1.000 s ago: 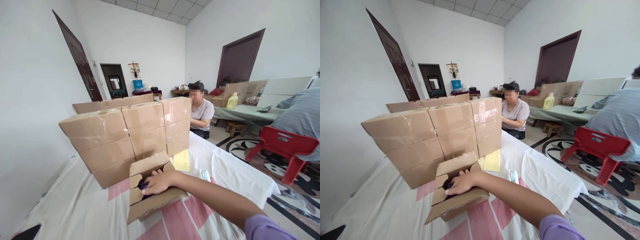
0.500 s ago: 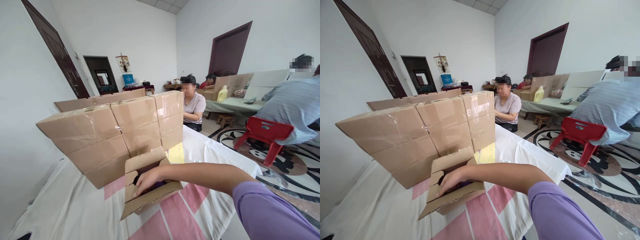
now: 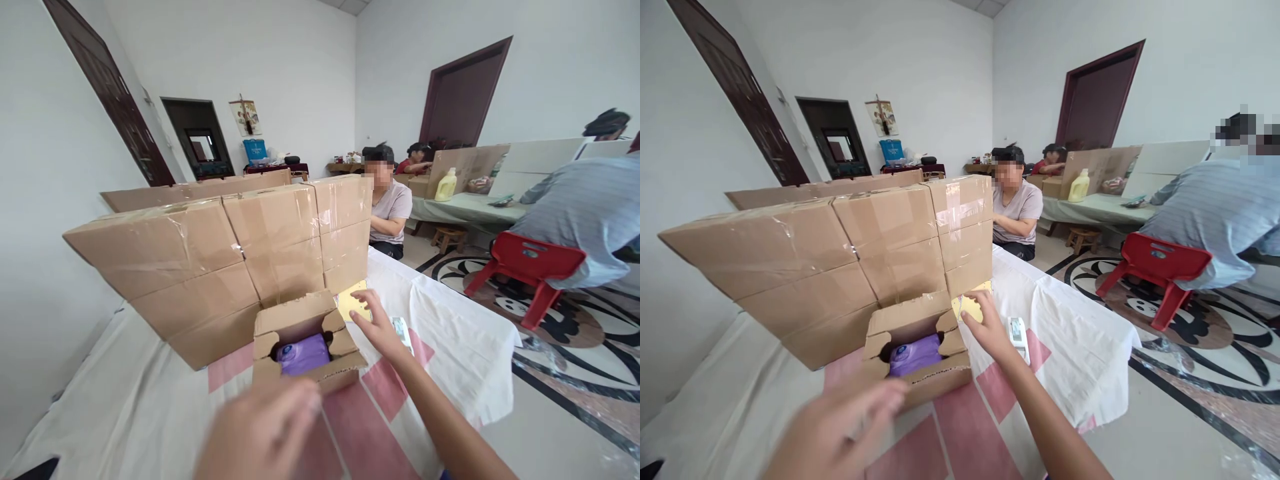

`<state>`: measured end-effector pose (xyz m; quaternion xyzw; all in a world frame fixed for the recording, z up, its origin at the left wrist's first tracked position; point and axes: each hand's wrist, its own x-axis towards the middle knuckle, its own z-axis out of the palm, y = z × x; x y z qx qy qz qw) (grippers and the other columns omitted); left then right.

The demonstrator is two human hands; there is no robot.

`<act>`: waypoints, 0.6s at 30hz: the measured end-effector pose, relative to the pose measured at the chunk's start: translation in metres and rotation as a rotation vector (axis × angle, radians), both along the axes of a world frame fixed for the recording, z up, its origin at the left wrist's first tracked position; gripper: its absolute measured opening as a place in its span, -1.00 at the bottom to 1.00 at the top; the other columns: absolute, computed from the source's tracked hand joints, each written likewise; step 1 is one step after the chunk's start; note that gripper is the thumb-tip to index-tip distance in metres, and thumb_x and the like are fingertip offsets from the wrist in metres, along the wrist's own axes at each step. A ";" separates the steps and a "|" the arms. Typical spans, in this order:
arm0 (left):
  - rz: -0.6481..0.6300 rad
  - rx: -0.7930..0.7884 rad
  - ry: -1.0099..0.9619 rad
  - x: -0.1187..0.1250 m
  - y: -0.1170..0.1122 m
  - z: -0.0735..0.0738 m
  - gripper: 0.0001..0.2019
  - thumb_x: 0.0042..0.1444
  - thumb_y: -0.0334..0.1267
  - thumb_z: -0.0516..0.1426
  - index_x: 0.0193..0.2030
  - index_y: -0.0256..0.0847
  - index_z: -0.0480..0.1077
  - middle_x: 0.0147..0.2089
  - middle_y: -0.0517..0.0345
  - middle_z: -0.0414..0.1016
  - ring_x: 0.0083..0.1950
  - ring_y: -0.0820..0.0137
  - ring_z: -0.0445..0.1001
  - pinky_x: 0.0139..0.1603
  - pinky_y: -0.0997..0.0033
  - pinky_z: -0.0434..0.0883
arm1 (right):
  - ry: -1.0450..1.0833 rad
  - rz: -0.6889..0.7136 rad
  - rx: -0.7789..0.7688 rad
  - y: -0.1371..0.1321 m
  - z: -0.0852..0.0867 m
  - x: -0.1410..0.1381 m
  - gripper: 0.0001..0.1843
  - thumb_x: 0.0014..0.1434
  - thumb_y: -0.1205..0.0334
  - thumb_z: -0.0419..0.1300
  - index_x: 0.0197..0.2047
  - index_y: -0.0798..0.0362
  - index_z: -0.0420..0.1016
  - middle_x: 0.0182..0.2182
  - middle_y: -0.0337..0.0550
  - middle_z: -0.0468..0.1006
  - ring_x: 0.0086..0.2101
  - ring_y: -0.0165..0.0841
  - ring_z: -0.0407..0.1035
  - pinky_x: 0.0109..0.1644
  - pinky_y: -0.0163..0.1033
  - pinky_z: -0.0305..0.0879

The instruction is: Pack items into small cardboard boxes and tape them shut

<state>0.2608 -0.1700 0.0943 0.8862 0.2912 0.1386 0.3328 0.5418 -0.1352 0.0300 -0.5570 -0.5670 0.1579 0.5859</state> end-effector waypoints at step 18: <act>0.702 -0.331 -0.298 -0.046 0.138 -0.065 -0.23 -0.04 0.26 0.23 0.22 -0.20 0.33 0.21 -0.18 0.51 0.17 0.03 0.53 0.07 0.21 0.52 | 0.510 0.429 -0.216 0.033 -0.049 -0.018 -0.60 0.18 0.18 0.10 0.09 -0.06 0.46 0.07 -0.15 0.50 0.13 -0.12 0.30 0.22 -0.06 0.16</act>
